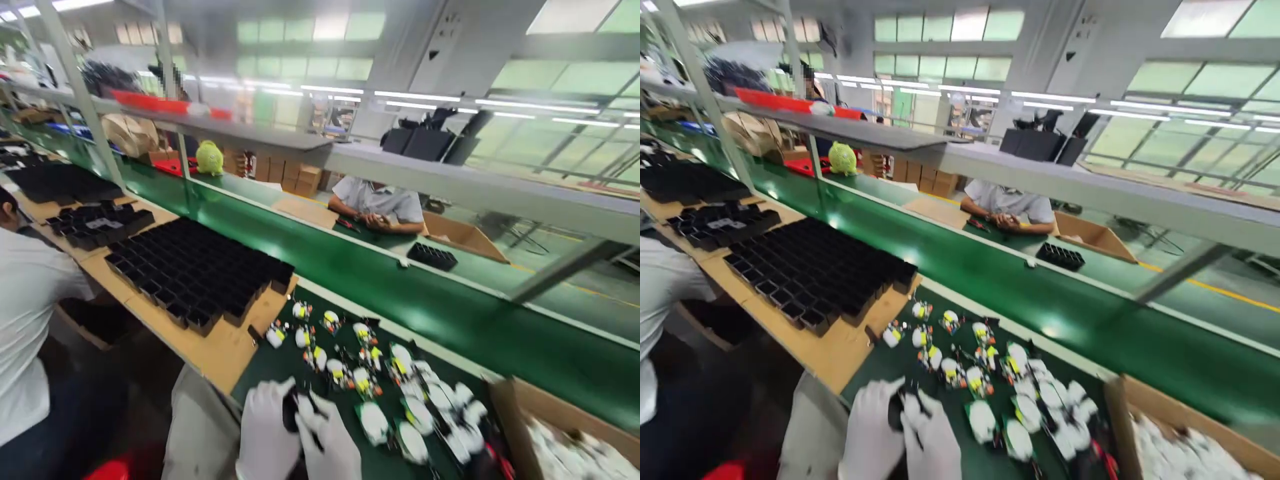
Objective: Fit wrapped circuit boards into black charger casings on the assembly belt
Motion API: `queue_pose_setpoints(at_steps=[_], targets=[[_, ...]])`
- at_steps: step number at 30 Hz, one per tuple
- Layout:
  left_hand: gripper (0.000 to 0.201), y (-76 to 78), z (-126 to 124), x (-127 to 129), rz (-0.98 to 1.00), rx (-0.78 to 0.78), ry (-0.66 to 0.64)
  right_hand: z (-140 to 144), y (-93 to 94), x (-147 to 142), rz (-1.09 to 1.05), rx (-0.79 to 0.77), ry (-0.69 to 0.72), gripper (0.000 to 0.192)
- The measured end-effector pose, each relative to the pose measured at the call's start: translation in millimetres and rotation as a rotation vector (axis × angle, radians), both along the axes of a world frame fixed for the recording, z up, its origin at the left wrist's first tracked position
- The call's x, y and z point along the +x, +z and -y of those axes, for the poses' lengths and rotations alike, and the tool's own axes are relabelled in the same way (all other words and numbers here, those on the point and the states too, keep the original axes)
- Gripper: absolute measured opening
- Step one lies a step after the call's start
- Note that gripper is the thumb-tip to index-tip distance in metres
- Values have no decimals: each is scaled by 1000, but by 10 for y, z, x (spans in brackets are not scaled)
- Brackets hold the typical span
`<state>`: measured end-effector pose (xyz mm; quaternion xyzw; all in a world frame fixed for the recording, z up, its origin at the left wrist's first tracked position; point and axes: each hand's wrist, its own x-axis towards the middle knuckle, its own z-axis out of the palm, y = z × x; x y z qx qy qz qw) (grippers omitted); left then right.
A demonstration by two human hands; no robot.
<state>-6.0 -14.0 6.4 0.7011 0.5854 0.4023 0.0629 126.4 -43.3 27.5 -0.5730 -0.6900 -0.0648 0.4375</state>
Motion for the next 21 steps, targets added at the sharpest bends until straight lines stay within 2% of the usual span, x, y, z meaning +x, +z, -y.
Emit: queue_pose_setpoints(at_steps=[1, 3, 8, 12, 16, 21], targets=[[31, 29, 48, -31, -52, 28, 13, 41, 7, -17, 8, -26, 55, 25], [29, 59, 90, -84, -84, -17, 9, 89, 2, -38, -16, -72, 62, 28], [29, 63, 63, -146, -114, -88, 24, 82, -55, -72, -82, -108, -7, 33], [26, 76, 62, -153, -118, -65, 38, 62, -25, -118, -60, -126, 47, 27], [34, 42, 50, -175, -112, -19, 38, 55, 32, -130, -64, -84, 73, 25], [50, -13, 66, -164, -78, 65, 82, 118, 87, -73, -77, 50, -5, 18]])
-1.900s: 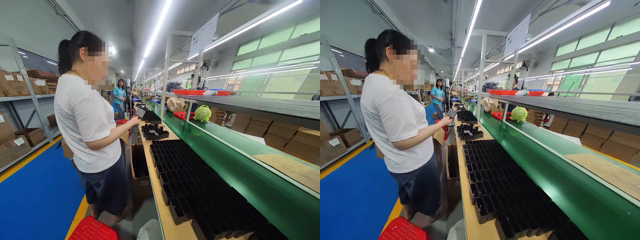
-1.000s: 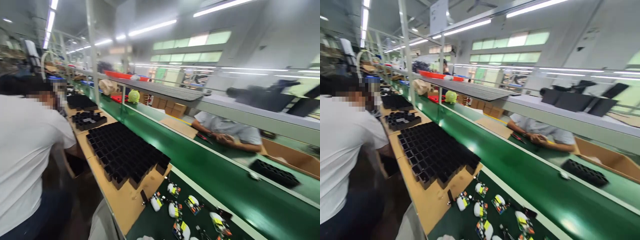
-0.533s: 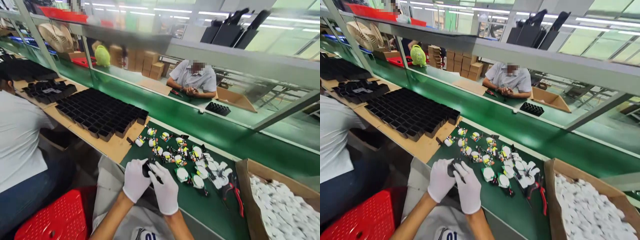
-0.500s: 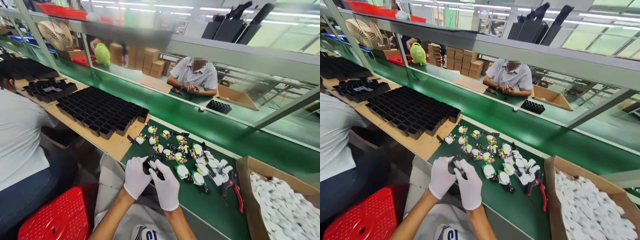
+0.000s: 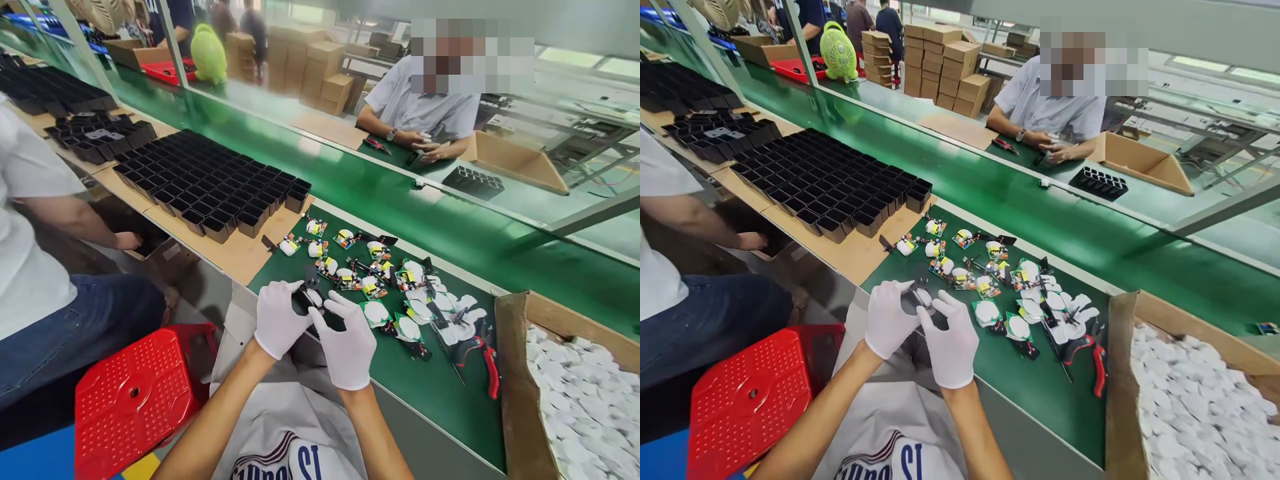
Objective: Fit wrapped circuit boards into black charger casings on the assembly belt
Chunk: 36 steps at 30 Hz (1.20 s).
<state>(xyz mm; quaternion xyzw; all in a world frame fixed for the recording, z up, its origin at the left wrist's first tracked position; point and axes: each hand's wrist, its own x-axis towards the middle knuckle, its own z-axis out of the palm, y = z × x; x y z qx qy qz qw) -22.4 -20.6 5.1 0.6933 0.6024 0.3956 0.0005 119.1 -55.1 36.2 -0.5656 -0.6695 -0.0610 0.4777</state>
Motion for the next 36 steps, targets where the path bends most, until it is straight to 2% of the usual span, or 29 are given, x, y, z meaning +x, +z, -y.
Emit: queue_pose_setpoints(at_steps=[3, 8, 13, 15, 19, 21, 24, 27, 33, 36], targets=[[50, -1, 45, 64, 40, 52, 52, 48, 50, 26, 59, 19, -9, 13], [44, 22, 121, 201, 118, 91, 119, 93, 180, -15, 245, -101, -33, 22], [42, 22, 157, 290, 202, 101, 169, 145, 242, -63, 207, -75, -245, 24], [38, 20, 170, 289, 224, 84, 174, 190, 232, -75, 223, -82, -276, 27], [28, 36, 185, 239, 290, -76, 59, 271, 217, -129, 318, -187, -220, 25], [25, 60, 185, 224, 306, -121, 43, 274, 235, -161, 339, -230, -209, 22], [23, 109, 177, 236, 305, -111, 112, 239, 295, -172, 288, -227, -257, 17], [24, 142, 170, 259, 307, -117, 140, 207, 359, -120, 251, -130, -314, 26], [31, 116, 175, 256, 285, -90, 128, 186, 373, -36, 417, -177, -164, 25], [30, 113, 179, 269, 278, -68, 132, 179, 341, -38, 396, -195, -145, 24]])
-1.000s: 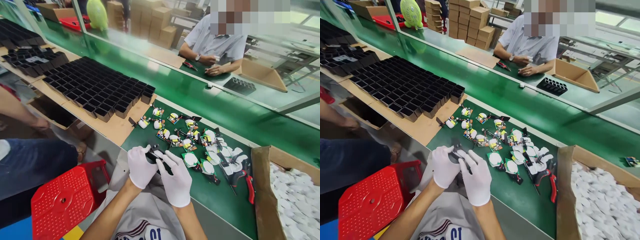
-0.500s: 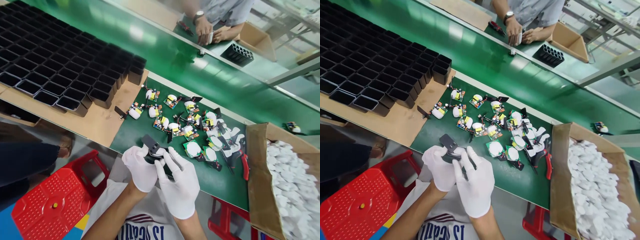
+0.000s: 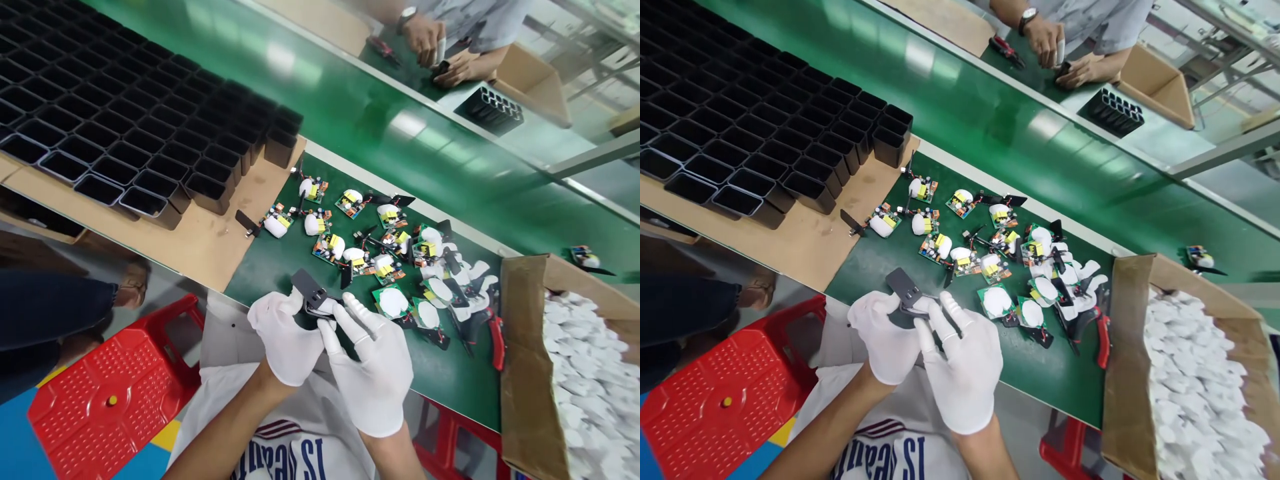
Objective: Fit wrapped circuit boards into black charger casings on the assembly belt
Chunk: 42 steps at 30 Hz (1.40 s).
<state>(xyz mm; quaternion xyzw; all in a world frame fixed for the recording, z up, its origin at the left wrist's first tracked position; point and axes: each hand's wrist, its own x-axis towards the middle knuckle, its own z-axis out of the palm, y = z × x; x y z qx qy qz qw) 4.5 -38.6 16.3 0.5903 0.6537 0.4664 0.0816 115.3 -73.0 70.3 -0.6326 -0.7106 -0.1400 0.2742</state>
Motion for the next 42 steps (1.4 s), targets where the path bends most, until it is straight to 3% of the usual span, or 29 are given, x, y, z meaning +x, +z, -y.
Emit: queue_pose_setpoints(at_steps=[5, 12, 19, 27, 32, 42], targets=[[31, 7, 1, 30, -6, 5, 39, -2, -18, 105, -84, 156, -68, 35], [28, -10, -16, 13, 22, -41, -21, -162, 41, 262, 41, -18, 193, 23], [35, 15, -35, 34, -21, 77, 24, -199, -74, 268, -245, 35, 150, 33], [31, 67, -49, -3, -62, 37, -3, -295, -33, 368, 53, -35, 314, 16], [45, 51, -46, -49, -103, 71, -26, -325, -97, 311, -150, 30, 323, 24], [65, 33, -115, -308, -170, 58, -235, -363, -157, 195, -4, -105, 369, 25]])
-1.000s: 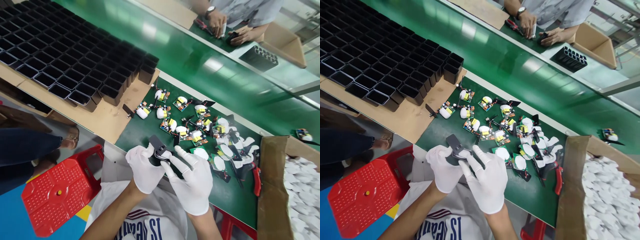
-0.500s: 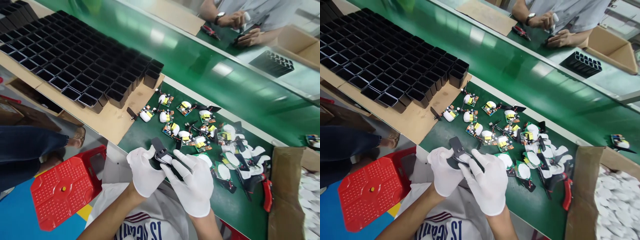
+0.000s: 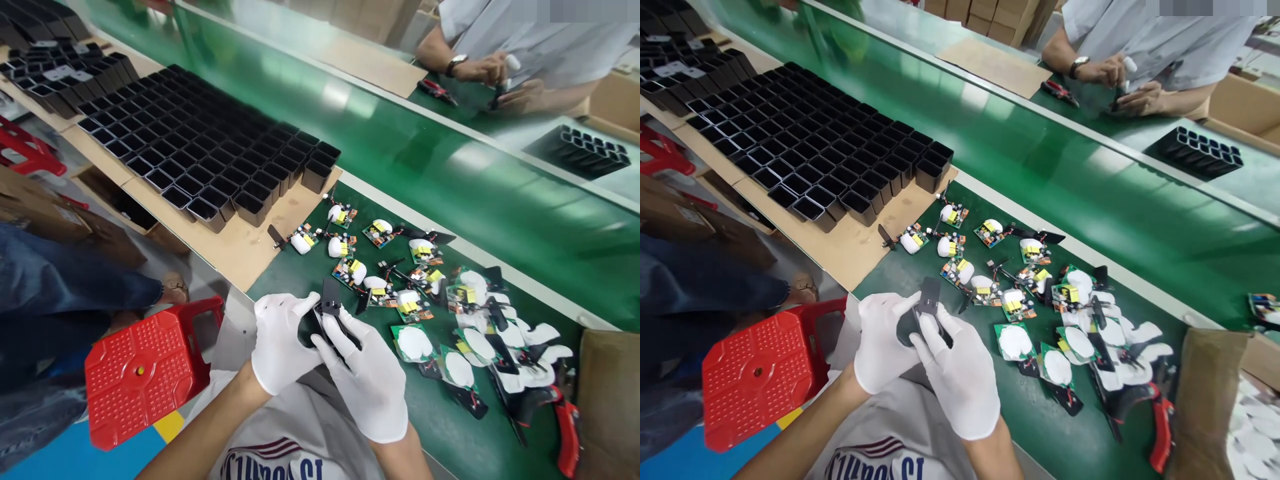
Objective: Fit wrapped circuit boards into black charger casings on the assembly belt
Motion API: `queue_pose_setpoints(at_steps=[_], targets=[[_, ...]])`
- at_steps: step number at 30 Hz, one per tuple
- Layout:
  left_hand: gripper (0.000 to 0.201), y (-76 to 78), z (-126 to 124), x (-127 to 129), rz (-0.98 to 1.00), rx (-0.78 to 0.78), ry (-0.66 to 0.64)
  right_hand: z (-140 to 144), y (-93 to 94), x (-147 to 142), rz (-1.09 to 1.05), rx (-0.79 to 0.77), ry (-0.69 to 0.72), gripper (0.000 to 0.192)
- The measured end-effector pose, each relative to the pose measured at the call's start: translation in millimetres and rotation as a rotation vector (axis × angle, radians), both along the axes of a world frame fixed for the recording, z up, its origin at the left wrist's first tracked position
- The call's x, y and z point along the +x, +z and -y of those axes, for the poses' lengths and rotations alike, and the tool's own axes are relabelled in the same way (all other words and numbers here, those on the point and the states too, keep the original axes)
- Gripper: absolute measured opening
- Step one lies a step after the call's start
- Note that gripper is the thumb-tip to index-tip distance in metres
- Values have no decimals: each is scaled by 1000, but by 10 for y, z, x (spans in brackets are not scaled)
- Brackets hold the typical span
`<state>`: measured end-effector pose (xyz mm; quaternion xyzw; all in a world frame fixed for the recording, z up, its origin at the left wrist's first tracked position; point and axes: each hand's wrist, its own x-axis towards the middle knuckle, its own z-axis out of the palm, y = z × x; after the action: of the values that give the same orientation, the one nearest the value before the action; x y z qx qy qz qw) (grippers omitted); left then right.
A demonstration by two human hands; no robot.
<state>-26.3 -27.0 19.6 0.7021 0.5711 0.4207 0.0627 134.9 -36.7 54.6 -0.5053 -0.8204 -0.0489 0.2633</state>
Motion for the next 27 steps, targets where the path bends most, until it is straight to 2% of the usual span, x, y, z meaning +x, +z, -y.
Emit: queue_pose_setpoints(at_steps=[5, 7, 10, 13, 15, 19, 22, 27], targets=[[63, 11, 12, -21, 43, -4, -27, 7, 80, 4, 79, 99, -39, 32], [67, 17, 45, -81, 96, -24, -82, 24, 156, 28, 57, 137, -75, 30], [61, 18, 108, -233, 277, -60, -185, 37, 209, -2, 5, 187, -162, 22], [47, 32, 161, -362, 444, -65, -168, 7, 128, -134, -24, 153, -167, 22], [52, 49, 174, -380, 403, -69, -148, -5, 37, -217, -41, 121, -179, 22], [75, 51, 134, -262, 107, -112, -115, 77, -77, -284, -61, 55, -182, 27], [65, 14, 60, -190, 53, -100, -56, 168, -98, -326, -131, 67, -207, 32], [59, -17, -18, -256, 36, -93, -85, 184, -94, -402, -220, 64, -213, 37]])
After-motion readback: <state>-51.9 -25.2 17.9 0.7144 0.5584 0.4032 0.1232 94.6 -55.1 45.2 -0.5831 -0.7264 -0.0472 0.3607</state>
